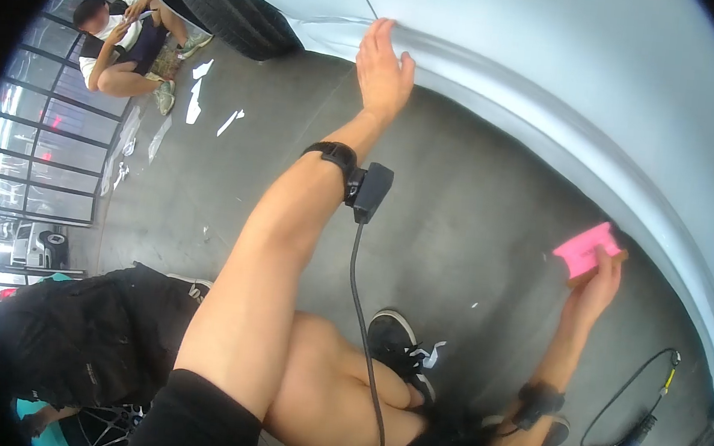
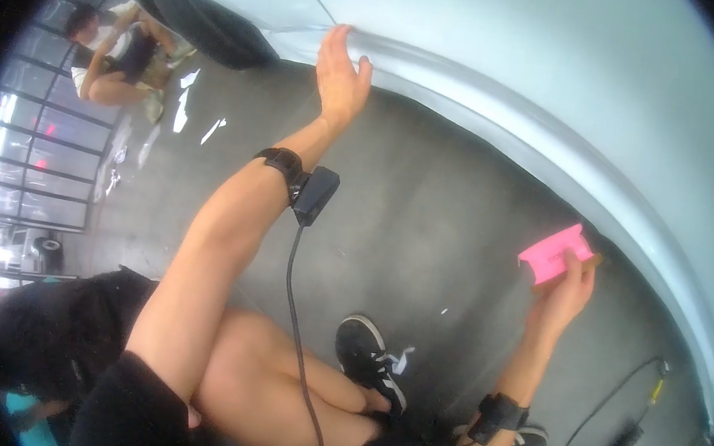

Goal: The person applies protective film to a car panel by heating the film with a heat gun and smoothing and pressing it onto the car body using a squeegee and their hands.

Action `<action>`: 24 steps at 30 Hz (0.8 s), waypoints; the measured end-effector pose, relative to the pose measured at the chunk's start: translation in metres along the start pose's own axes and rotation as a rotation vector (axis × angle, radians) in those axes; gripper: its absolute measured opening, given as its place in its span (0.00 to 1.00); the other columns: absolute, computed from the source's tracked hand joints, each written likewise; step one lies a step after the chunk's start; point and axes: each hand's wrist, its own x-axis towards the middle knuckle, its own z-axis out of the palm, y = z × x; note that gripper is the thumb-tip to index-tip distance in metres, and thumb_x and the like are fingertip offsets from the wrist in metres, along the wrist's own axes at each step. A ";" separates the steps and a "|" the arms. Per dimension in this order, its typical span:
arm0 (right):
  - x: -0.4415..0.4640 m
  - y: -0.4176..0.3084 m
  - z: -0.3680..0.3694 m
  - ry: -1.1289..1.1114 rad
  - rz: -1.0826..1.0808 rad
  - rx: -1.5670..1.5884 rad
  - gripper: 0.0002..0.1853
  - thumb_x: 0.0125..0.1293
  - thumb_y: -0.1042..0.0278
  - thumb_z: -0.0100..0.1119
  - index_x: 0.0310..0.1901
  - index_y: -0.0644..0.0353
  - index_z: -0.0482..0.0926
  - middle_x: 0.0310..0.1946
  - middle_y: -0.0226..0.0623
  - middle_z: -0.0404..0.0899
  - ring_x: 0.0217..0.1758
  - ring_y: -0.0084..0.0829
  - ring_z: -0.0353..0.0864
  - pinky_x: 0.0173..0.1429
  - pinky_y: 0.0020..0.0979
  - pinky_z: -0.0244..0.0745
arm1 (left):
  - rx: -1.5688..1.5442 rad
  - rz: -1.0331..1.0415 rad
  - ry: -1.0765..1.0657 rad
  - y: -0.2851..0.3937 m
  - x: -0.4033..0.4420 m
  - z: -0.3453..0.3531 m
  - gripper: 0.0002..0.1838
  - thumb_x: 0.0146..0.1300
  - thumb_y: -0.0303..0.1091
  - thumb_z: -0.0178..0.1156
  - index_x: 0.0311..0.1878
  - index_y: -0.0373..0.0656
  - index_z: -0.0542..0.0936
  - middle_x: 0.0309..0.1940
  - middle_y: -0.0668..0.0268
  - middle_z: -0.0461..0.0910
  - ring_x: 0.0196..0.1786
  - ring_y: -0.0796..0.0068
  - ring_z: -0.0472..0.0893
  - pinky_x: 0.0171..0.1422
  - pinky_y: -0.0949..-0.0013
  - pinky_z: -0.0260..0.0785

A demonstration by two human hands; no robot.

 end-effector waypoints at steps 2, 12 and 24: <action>0.002 0.001 -0.003 -0.009 0.007 -0.008 0.14 0.70 0.69 0.59 0.55 0.63 0.77 0.45 0.32 0.80 0.47 0.24 0.79 0.50 0.28 0.72 | 0.004 0.023 -0.021 -0.005 -0.002 0.000 0.31 0.60 0.27 0.60 0.69 0.42 0.67 0.68 0.54 0.67 0.68 0.50 0.69 0.72 0.49 0.60; 0.006 0.009 -0.004 -0.016 -0.006 -0.028 0.15 0.70 0.70 0.59 0.56 0.63 0.77 0.47 0.33 0.81 0.48 0.26 0.80 0.52 0.29 0.73 | 0.150 0.108 -0.131 -0.012 0.000 -0.009 0.27 0.61 0.32 0.62 0.65 0.48 0.74 0.61 0.55 0.75 0.63 0.52 0.72 0.68 0.51 0.62; 0.008 0.019 -0.006 -0.029 -0.004 -0.046 0.15 0.70 0.70 0.59 0.55 0.64 0.77 0.46 0.34 0.81 0.47 0.26 0.81 0.52 0.29 0.73 | 0.111 0.293 -0.059 -0.003 0.018 -0.003 0.12 0.58 0.33 0.68 0.46 0.53 0.84 0.46 0.71 0.81 0.53 0.61 0.77 0.62 0.53 0.62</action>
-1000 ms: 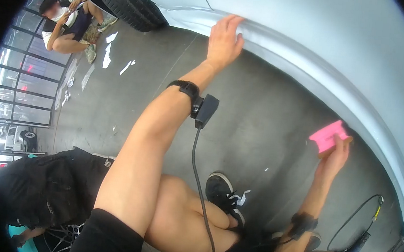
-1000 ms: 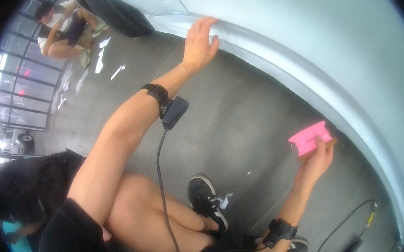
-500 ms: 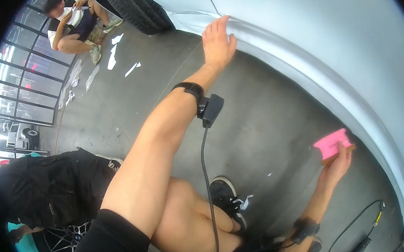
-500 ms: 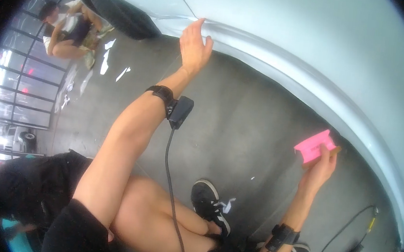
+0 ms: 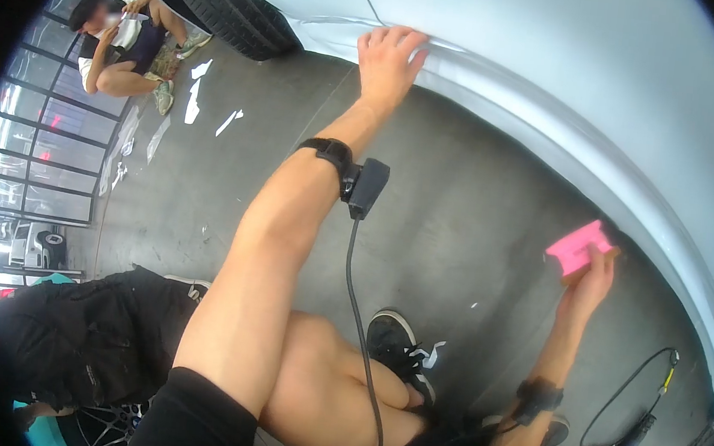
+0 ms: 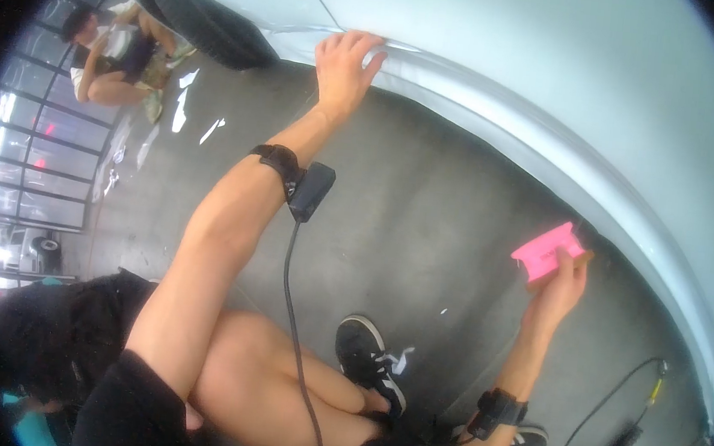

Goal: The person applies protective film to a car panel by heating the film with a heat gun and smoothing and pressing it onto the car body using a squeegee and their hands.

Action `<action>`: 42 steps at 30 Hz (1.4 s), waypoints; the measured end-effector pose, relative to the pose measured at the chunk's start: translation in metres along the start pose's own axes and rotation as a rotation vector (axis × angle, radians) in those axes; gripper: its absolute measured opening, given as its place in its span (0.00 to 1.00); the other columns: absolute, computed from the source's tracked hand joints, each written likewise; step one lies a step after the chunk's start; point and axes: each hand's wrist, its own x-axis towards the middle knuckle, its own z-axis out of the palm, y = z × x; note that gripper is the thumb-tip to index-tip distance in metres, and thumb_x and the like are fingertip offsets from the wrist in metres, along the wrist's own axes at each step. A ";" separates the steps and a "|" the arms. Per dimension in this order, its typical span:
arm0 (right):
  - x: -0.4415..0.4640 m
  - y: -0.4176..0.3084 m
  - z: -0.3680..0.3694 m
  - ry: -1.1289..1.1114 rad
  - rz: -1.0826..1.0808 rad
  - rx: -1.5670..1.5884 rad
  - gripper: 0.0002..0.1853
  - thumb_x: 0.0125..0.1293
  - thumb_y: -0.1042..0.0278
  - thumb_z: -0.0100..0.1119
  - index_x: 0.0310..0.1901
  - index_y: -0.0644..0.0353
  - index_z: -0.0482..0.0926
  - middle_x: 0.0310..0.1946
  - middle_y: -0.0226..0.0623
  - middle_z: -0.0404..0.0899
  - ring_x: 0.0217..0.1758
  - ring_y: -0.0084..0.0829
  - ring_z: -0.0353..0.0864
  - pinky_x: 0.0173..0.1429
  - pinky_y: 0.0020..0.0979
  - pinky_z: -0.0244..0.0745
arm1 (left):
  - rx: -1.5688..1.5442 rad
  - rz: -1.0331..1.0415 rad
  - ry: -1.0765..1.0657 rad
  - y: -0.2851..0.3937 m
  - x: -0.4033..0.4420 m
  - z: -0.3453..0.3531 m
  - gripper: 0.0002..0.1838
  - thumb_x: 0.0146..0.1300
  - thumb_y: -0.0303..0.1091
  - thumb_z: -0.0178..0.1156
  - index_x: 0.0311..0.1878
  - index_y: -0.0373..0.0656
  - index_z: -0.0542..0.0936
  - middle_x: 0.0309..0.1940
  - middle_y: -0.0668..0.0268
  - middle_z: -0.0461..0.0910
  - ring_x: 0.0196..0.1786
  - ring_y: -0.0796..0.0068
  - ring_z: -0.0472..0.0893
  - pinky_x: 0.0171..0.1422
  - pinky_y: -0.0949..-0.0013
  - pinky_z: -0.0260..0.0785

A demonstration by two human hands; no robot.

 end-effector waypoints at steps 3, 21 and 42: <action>-0.001 -0.001 0.003 -0.007 -0.007 -0.022 0.16 0.68 0.70 0.59 0.56 0.64 0.77 0.46 0.35 0.82 0.45 0.26 0.81 0.49 0.29 0.74 | 0.055 0.012 -0.011 0.000 0.008 0.002 0.08 0.60 0.36 0.70 0.43 0.54 0.85 0.41 0.72 0.81 0.48 0.63 0.77 0.57 0.55 0.63; -0.020 -0.032 0.104 -0.525 0.003 -0.067 0.20 0.64 0.66 0.52 0.56 0.56 0.81 0.37 0.30 0.76 0.34 0.20 0.74 0.39 0.23 0.68 | -0.079 0.216 -0.062 0.017 0.002 -0.009 0.16 0.60 0.34 0.67 0.52 0.57 0.82 0.47 0.73 0.81 0.48 0.67 0.78 0.54 0.60 0.65; 0.037 -0.021 0.209 -0.242 -0.069 -0.202 0.25 0.68 0.44 0.63 0.37 0.64 0.89 0.30 0.31 0.80 0.36 0.25 0.73 0.44 0.29 0.69 | -0.355 0.285 -0.078 0.052 0.009 0.013 0.08 0.60 0.24 0.64 0.42 0.44 0.80 0.43 0.66 0.82 0.49 0.60 0.80 0.53 0.58 0.70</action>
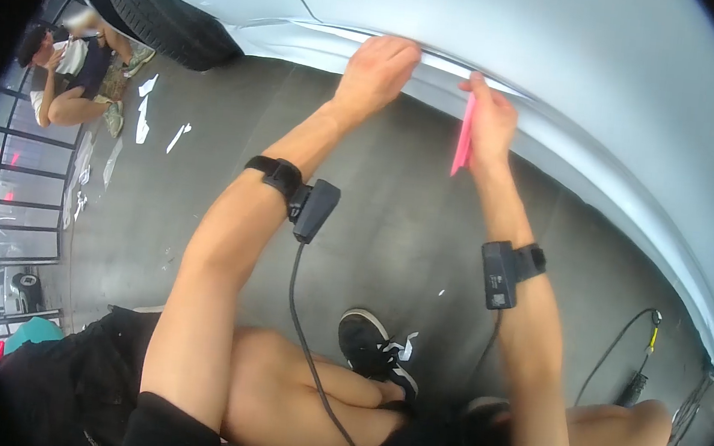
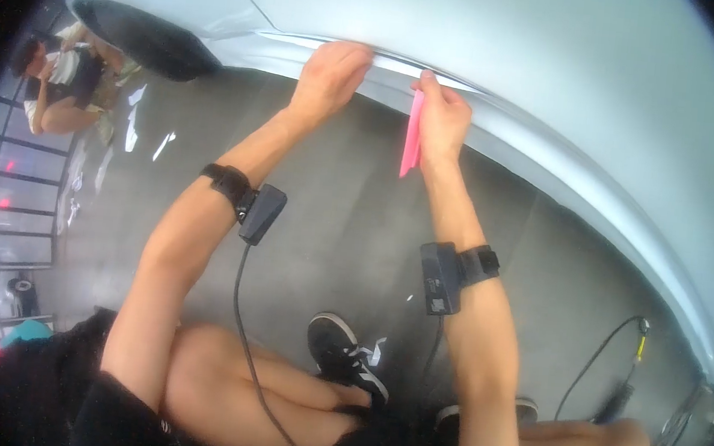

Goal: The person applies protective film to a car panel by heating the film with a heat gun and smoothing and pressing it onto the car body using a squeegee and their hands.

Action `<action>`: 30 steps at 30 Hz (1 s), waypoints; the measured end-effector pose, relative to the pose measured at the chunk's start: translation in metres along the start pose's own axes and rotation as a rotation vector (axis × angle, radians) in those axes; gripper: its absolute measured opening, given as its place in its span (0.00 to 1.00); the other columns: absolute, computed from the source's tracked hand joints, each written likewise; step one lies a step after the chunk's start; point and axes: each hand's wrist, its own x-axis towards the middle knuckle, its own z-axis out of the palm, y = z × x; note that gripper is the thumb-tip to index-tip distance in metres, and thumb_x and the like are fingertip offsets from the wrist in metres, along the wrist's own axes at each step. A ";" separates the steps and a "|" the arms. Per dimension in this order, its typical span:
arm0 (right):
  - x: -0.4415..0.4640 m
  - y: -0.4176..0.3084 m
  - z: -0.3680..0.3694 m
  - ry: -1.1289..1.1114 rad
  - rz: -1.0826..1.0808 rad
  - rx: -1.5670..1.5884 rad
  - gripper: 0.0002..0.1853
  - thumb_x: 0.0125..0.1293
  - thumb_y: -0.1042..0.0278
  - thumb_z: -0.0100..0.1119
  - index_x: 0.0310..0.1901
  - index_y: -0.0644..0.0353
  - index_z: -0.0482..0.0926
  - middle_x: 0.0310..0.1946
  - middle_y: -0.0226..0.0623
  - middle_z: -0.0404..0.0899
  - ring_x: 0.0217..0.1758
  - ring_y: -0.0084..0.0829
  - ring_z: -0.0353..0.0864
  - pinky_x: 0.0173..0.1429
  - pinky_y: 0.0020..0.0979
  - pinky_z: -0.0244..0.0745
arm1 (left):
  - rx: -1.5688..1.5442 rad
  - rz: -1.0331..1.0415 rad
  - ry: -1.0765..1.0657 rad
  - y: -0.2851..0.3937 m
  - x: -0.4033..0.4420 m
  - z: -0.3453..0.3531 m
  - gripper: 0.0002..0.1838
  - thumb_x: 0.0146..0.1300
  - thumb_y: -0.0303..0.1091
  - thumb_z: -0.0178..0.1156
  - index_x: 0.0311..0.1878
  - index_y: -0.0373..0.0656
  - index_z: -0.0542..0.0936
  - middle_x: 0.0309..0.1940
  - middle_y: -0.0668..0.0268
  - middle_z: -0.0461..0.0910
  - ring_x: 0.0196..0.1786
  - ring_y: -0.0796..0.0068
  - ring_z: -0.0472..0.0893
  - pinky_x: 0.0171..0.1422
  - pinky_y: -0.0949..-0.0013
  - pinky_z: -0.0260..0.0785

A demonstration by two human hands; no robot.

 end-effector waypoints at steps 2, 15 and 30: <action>0.000 -0.003 0.004 0.021 0.016 0.034 0.22 0.67 0.49 0.62 0.37 0.65 0.88 0.31 0.33 0.81 0.37 0.26 0.74 0.46 0.30 0.69 | 0.000 0.010 -0.002 0.003 0.002 -0.002 0.10 0.60 0.25 0.65 0.45 0.45 0.81 0.43 0.65 0.83 0.47 0.59 0.81 0.53 0.58 0.71; -0.004 0.000 -0.012 0.146 -0.065 0.135 0.18 0.64 0.59 0.61 0.31 0.70 0.85 0.25 0.34 0.79 0.33 0.27 0.73 0.43 0.32 0.69 | -0.065 0.192 -0.031 0.036 0.019 0.002 0.20 0.54 0.25 0.68 0.53 0.47 0.83 0.50 0.66 0.84 0.48 0.62 0.81 0.53 0.60 0.75; -0.035 0.051 -0.121 0.048 0.170 0.067 0.29 0.72 0.39 0.55 0.41 0.63 0.85 0.30 0.28 0.77 0.32 0.22 0.71 0.43 0.28 0.69 | -0.003 0.238 -0.345 0.096 0.060 0.011 0.24 0.56 0.29 0.68 0.59 0.47 0.80 0.51 0.65 0.82 0.50 0.62 0.81 0.53 0.62 0.77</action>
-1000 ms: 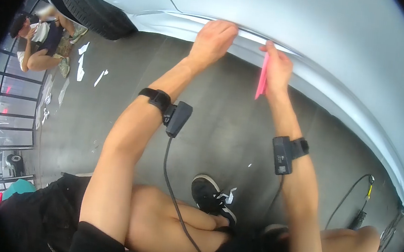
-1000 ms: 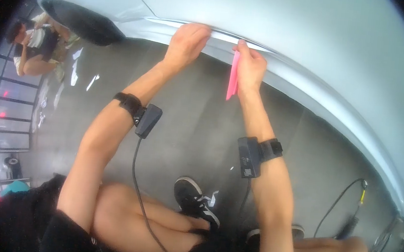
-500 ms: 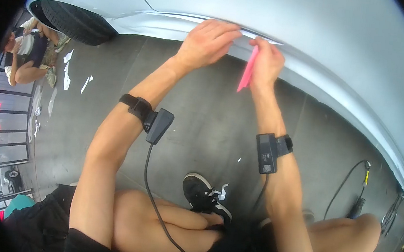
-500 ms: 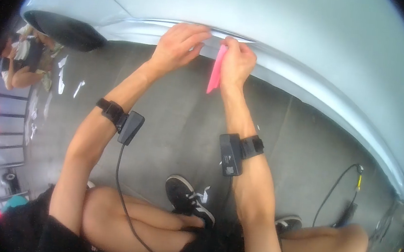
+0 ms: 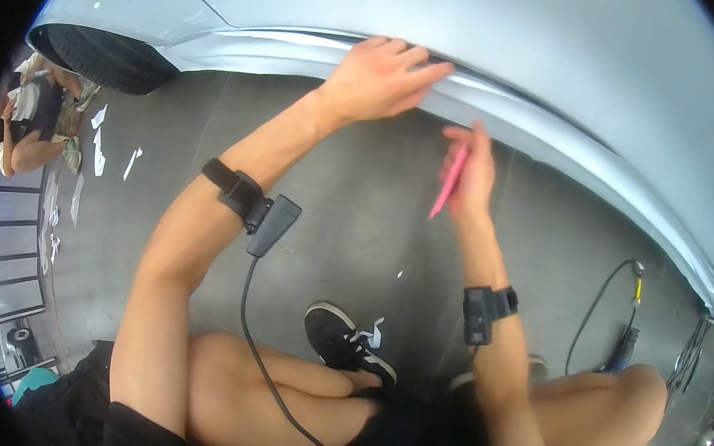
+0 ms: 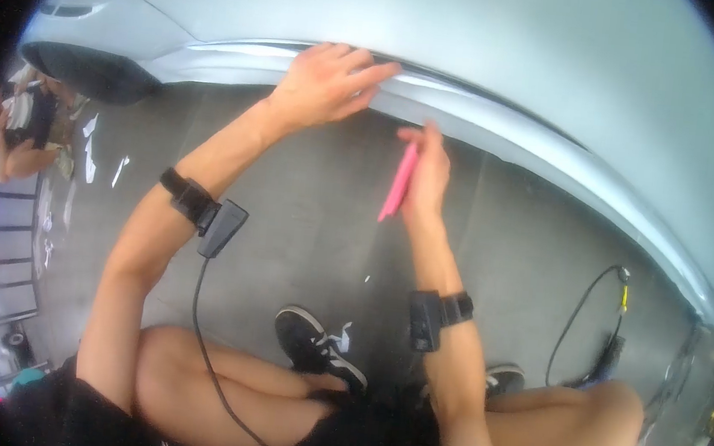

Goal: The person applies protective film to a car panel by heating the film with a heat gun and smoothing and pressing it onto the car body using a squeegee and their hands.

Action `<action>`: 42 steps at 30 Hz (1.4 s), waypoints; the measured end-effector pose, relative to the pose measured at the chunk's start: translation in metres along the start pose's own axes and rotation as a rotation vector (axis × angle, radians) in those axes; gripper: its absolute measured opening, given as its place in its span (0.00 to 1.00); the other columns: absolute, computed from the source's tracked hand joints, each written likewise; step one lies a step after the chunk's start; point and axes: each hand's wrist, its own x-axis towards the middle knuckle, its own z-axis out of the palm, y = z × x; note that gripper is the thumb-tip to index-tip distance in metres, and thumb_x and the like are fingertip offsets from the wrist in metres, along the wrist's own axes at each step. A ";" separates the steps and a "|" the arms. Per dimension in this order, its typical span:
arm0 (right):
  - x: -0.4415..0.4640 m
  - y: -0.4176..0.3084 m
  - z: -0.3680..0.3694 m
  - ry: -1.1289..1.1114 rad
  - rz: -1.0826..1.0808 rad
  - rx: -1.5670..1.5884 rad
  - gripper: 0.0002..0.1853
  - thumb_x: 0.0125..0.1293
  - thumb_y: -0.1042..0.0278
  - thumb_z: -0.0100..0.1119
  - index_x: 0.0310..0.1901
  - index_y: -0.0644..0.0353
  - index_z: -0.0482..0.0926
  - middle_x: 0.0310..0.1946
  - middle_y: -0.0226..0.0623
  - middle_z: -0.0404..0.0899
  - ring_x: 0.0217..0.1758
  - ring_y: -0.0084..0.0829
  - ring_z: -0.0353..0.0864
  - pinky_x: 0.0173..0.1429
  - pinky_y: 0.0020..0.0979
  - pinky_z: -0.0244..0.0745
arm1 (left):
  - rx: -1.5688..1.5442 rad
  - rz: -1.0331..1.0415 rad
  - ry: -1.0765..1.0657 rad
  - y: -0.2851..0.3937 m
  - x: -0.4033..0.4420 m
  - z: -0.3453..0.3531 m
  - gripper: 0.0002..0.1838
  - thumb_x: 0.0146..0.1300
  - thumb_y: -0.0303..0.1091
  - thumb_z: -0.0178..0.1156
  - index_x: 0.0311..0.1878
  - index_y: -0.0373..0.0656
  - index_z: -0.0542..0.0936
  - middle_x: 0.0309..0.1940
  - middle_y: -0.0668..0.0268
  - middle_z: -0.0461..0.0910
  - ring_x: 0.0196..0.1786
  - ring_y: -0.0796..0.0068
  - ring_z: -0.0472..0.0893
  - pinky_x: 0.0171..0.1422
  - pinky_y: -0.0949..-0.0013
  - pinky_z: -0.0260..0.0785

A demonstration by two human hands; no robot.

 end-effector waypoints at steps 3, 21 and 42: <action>-0.017 0.031 -0.050 -0.025 0.425 0.428 0.32 0.69 0.33 0.55 0.44 0.62 0.82 0.27 0.28 0.71 0.29 0.25 0.69 0.41 0.32 0.71 | 0.061 0.025 0.014 0.012 0.005 0.004 0.25 0.57 0.31 0.68 0.60 0.46 0.79 0.54 0.65 0.81 0.51 0.63 0.82 0.54 0.62 0.77; -0.041 0.038 -0.113 -0.358 0.412 1.303 0.32 0.68 0.61 0.44 0.67 0.79 0.62 0.69 0.66 0.67 0.66 0.55 0.77 0.65 0.56 0.77 | 0.201 0.077 -0.120 0.085 0.086 -0.001 0.10 0.66 0.41 0.61 0.38 0.44 0.77 0.26 0.62 0.80 0.29 0.59 0.84 0.30 0.56 0.76; 0.023 -0.035 -0.123 0.381 -0.301 0.369 0.20 0.70 0.62 0.67 0.52 0.72 0.81 0.45 0.42 0.85 0.42 0.31 0.86 0.45 0.35 0.86 | 0.259 0.374 -0.415 0.085 0.138 0.015 0.09 0.57 0.33 0.59 0.25 0.41 0.82 0.21 0.54 0.83 0.29 0.53 0.86 0.34 0.53 0.76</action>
